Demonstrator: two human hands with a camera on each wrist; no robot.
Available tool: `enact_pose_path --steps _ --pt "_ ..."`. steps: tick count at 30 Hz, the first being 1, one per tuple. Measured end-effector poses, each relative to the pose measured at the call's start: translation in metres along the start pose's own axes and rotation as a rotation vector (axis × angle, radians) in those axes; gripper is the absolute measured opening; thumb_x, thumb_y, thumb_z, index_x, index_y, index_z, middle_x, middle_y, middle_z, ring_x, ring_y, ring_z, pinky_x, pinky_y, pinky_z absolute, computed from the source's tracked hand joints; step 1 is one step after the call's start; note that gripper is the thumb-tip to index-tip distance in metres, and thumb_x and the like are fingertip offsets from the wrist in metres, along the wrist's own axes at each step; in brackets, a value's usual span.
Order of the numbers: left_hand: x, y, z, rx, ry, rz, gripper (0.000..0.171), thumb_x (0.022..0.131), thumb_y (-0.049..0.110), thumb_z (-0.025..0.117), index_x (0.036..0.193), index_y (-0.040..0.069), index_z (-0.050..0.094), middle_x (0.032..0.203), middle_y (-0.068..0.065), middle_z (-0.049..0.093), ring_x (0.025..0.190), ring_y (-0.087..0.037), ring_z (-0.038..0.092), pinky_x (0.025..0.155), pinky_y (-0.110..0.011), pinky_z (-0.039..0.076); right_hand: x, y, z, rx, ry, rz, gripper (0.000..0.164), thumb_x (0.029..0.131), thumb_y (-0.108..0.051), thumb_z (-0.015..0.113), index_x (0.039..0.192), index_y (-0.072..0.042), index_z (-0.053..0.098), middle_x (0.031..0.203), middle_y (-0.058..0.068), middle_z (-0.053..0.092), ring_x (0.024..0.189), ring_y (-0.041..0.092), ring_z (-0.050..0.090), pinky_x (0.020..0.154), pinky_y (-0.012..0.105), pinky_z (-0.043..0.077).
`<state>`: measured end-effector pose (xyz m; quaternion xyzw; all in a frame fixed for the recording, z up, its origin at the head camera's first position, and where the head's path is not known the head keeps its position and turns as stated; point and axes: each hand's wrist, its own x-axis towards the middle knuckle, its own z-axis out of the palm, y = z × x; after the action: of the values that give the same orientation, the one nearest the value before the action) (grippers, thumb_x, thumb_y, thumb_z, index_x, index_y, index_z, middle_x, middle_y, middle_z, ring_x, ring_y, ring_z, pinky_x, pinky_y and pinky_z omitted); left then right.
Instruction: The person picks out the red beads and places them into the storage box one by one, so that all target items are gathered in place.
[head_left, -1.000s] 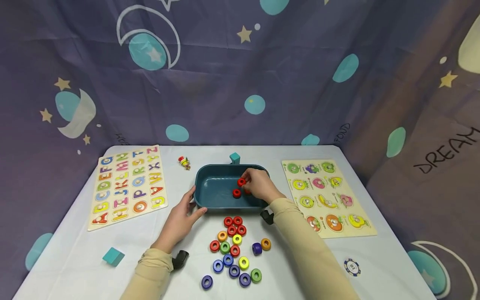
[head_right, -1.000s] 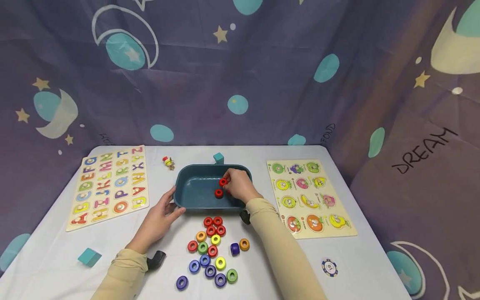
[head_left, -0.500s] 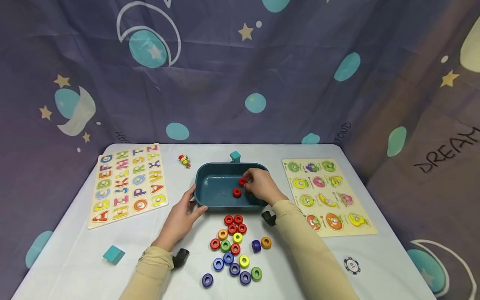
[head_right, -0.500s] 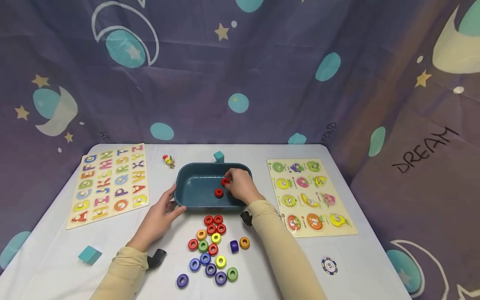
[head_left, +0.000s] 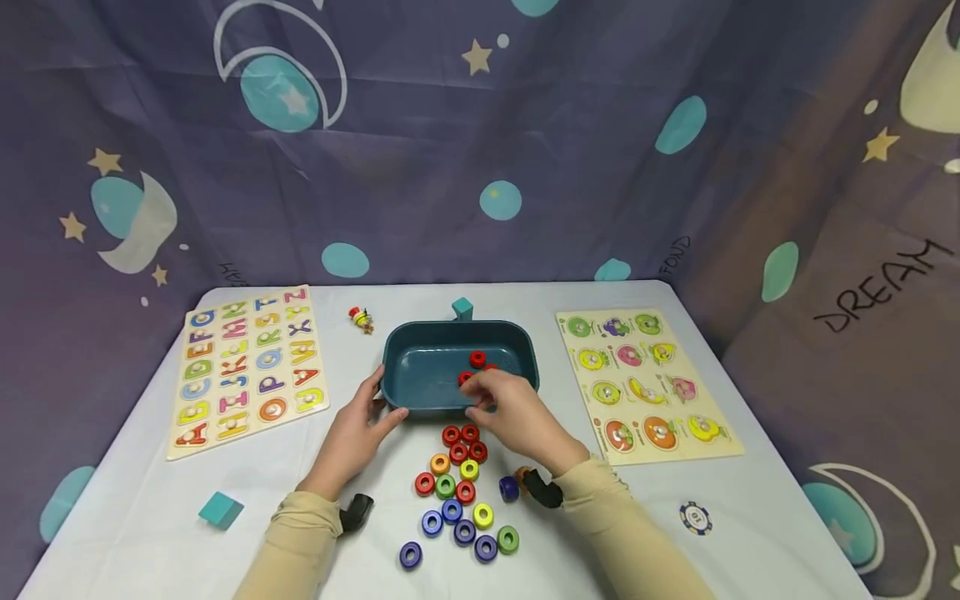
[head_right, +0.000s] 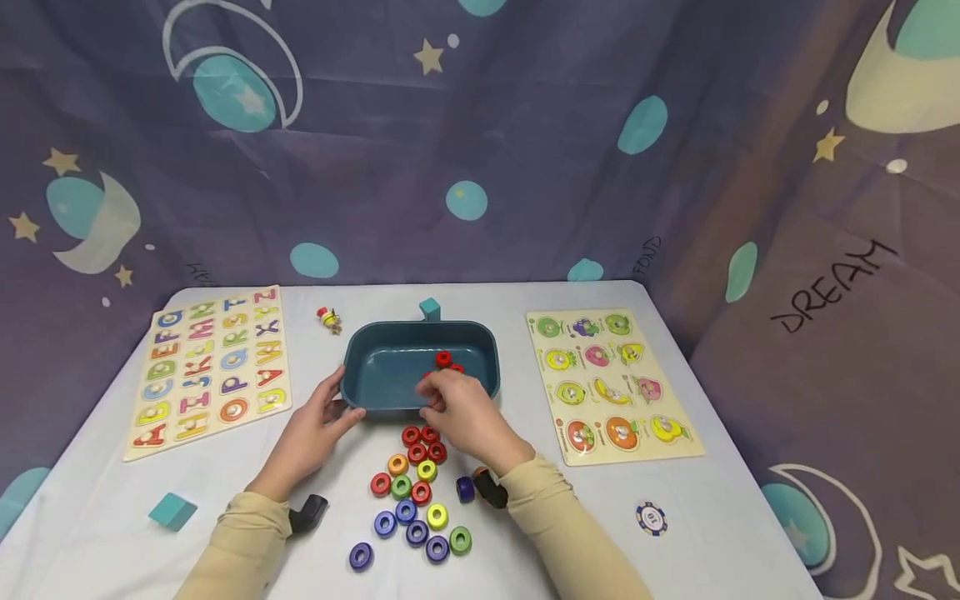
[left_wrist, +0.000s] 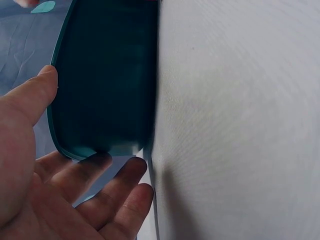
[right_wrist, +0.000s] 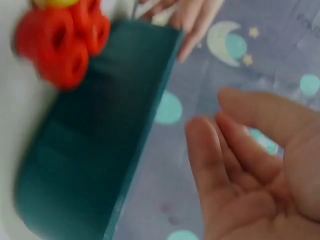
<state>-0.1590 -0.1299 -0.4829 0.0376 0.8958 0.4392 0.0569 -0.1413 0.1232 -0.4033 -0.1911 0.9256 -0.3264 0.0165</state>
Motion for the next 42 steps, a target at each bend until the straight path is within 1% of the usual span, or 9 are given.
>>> enact_pose_path --steps 6,10,15,21,28,33,36,40,42 --pt "0.000 0.003 -0.001 -0.008 -0.007 -0.003 0.082 0.089 0.044 0.065 0.153 0.037 0.014 0.156 -0.009 0.034 0.131 -0.030 0.051 0.108 -0.054 0.039 -0.030 -0.003 0.024 -0.089 -0.293 -0.067 0.019 0.081 -0.013 0.076 0.099 -0.013 0.069 0.090 -0.004 0.065 0.075 0.004 0.053 0.069 0.017 0.048" --pt "0.000 0.003 -0.002 -0.008 -0.003 -0.003 0.083 0.089 0.044 0.066 0.153 0.037 0.014 0.156 -0.009 0.034 0.132 -0.030 0.051 0.109 -0.054 0.038 -0.042 -0.002 0.038 -0.178 -0.344 -0.047 0.018 0.080 -0.019 0.077 0.097 -0.018 0.069 0.091 -0.010 0.061 0.077 0.002 0.048 0.072 0.019 0.046" --pt "0.000 0.004 -0.003 -0.005 -0.001 -0.003 0.083 0.089 0.044 0.065 0.153 0.038 0.013 0.156 -0.009 0.034 0.131 -0.030 0.051 0.109 -0.054 0.039 -0.048 -0.004 0.046 -0.249 -0.302 -0.027 0.016 0.079 -0.016 0.077 0.093 -0.018 0.069 0.092 -0.010 0.058 0.081 0.003 0.050 0.078 0.023 0.050" --pt "-0.001 0.003 -0.002 -0.006 -0.003 -0.009 0.083 0.089 0.044 0.065 0.153 0.037 0.014 0.156 -0.010 0.033 0.131 -0.030 0.051 0.108 -0.054 0.039 -0.052 -0.005 0.051 -0.267 -0.260 0.003 0.016 0.077 -0.015 0.078 0.090 -0.016 0.069 0.086 -0.009 0.055 0.078 0.003 0.050 0.074 0.023 0.051" --pt "-0.002 0.002 -0.002 -0.007 -0.003 -0.005 0.083 0.089 0.045 0.065 0.153 0.038 0.014 0.156 -0.009 0.034 0.131 -0.030 0.051 0.108 -0.054 0.039 -0.055 -0.007 0.057 -0.211 -0.229 0.077 0.018 0.077 -0.015 0.077 0.095 -0.015 0.071 0.087 -0.008 0.057 0.075 0.003 0.050 0.071 0.022 0.051" --pt "-0.002 0.001 -0.001 -0.013 -0.007 -0.008 0.082 0.089 0.045 0.065 0.153 0.039 0.013 0.156 -0.009 0.033 0.131 -0.030 0.051 0.108 -0.054 0.039 -0.058 -0.002 0.051 -0.107 -0.175 0.087 0.020 0.078 -0.013 0.076 0.097 -0.016 0.071 0.091 -0.008 0.059 0.076 0.005 0.050 0.067 0.019 0.046" --pt "-0.001 0.001 -0.001 -0.016 -0.009 -0.007 0.082 0.089 0.044 0.065 0.153 0.039 0.013 0.157 -0.008 0.033 0.132 -0.030 0.051 0.109 -0.054 0.039 -0.056 0.000 0.037 -0.037 -0.108 0.106 0.024 0.079 -0.013 0.075 0.102 -0.017 0.071 0.095 -0.009 0.061 0.080 0.008 0.055 0.069 0.021 0.048" --pt "0.000 0.000 -0.001 -0.015 -0.007 -0.003 0.082 0.089 0.044 0.065 0.153 0.039 0.013 0.156 -0.008 0.034 0.131 -0.030 0.051 0.108 -0.054 0.039 -0.043 0.006 0.011 0.046 0.059 0.123 0.027 0.080 -0.010 0.074 0.106 -0.016 0.070 0.100 -0.006 0.065 0.085 0.012 0.061 0.076 0.031 0.055" --pt "0.000 0.001 -0.001 -0.013 -0.009 -0.003 0.082 0.089 0.044 0.066 0.153 0.039 0.014 0.156 -0.008 0.034 0.131 -0.030 0.051 0.108 -0.054 0.040 -0.031 0.011 0.000 0.056 0.144 0.132 0.026 0.081 -0.010 0.075 0.106 -0.016 0.070 0.101 -0.005 0.066 0.083 0.011 0.061 0.075 0.031 0.055"
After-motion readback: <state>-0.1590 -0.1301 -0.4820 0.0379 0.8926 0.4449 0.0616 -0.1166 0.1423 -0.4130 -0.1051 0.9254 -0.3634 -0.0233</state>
